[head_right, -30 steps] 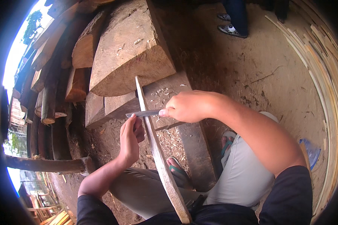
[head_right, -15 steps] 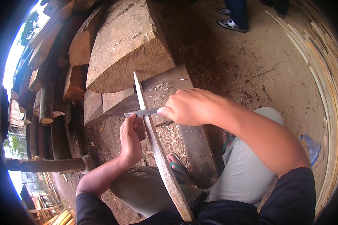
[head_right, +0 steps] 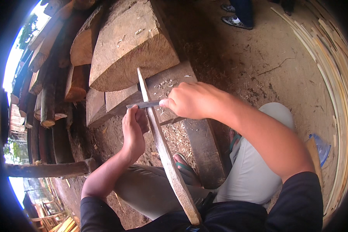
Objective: The person uses a knife to shave and smooth a long, thin piece of wood held between their legs. They repeatedly scrape the surface to remove thin shavings, occasionally pausing to inspect the wood.
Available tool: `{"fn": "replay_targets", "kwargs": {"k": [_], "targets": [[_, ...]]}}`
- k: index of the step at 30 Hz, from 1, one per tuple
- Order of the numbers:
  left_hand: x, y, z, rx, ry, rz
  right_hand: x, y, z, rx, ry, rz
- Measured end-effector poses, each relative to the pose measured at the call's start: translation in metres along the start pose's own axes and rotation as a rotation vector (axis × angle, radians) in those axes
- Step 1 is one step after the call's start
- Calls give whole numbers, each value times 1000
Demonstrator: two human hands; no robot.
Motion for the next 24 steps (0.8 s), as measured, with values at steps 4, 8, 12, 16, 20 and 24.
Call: {"fn": "replay_targets", "kwargs": {"k": [4,8,12,16,20,24], "targets": [[7,-1,-5,13,54,-4,2,-3,2,-38,29,-16],[3,0,-3,20,-7,48,-2,1,0,-17,24,-33],[14,-2,-8,48,110,55,-1,0,1,-44,3,-93],[13,-2,-3,8,27,87,-4,0,3,-33,30,-74],[26,0,-7,54,138,105,3,0,1,-33,-17,-159],[19,2,-6,8,58,85,4,0,1,-4,-17,-104]]}}
Point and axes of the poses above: each hand's wrist, its own x-axis towards the middle knuckle, its own y-axis out of the palm, z = x × y, the point moved 6 cm from there along x, towards the middle knuckle, and after that the axes turned 4 degrees about -x, right-handed, at the moved point
